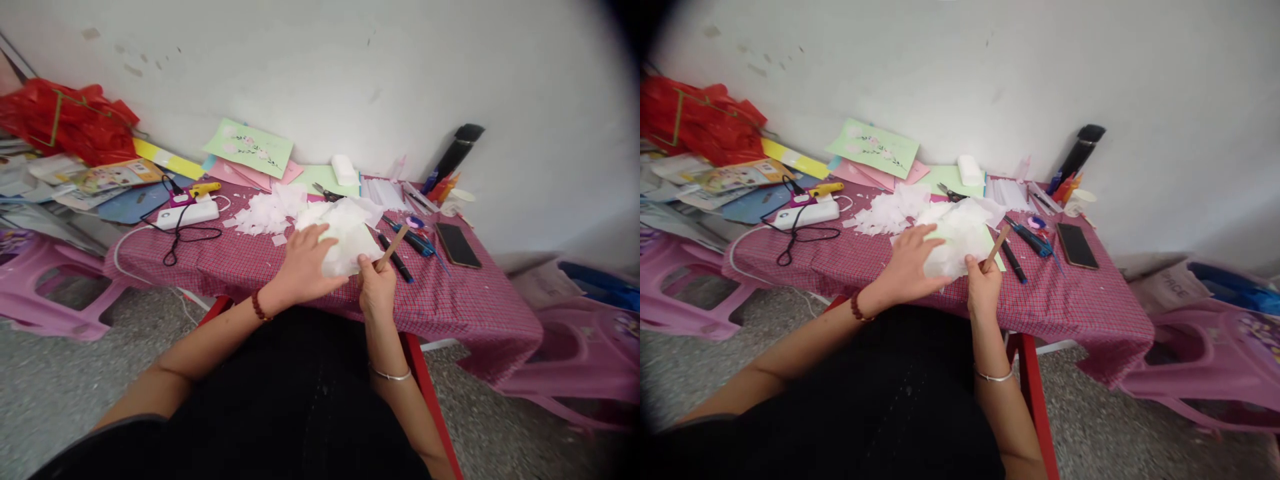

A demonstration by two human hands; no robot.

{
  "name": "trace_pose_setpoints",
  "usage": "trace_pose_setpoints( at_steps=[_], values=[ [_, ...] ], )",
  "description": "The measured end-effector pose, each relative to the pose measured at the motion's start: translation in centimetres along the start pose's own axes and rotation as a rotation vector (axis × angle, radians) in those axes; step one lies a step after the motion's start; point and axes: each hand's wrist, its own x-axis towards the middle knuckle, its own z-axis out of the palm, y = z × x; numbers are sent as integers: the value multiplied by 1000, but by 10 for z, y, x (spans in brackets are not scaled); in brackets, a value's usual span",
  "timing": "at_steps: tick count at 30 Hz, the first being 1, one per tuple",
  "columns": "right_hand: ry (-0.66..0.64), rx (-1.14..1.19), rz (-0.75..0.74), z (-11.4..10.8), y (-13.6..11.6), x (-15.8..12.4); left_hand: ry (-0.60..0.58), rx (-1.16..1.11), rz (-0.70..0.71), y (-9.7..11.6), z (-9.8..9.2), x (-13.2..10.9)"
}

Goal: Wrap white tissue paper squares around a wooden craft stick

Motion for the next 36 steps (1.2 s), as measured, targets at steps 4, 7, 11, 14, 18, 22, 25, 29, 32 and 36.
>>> trace_pose_setpoints(
  at_steps=[4, 7, 11, 14, 18, 22, 25, 29, 32, 36],
  values=[
    [-74, -51, -61, 2, -9, 6, -224, 47, 8, 0, 15, 9],
    [-136, -25, -57, 1, -17, 10, -328, -169, -107, -9, 13, 15],
    [-315, -39, -41, -7, -26, 3, -352, -552, -318, -10, 2, 15],
    [-468, -95, -50, -11, -29, -9, -256, -678, -403, -6, 0, 12],
    [-459, -212, -16, -6, -29, -18, -218, -768, -451, -2, 5, 8],
    [-367, -125, 47, 0, -25, -15, -272, -1046, -501, -2, 8, 4],
    [-340, -54, 63, 2, -23, -12, -307, -1220, -599, -2, 9, 2],
    [-351, -41, 80, 0, -21, -11, -358, -1264, -661, -6, 14, 1],
    [-375, -49, 74, -4, -19, -10, -372, -1262, -642, -10, 20, 1],
    [-377, -66, 74, -8, -18, -10, -336, -1291, -624, -10, 27, 0]
  ],
)
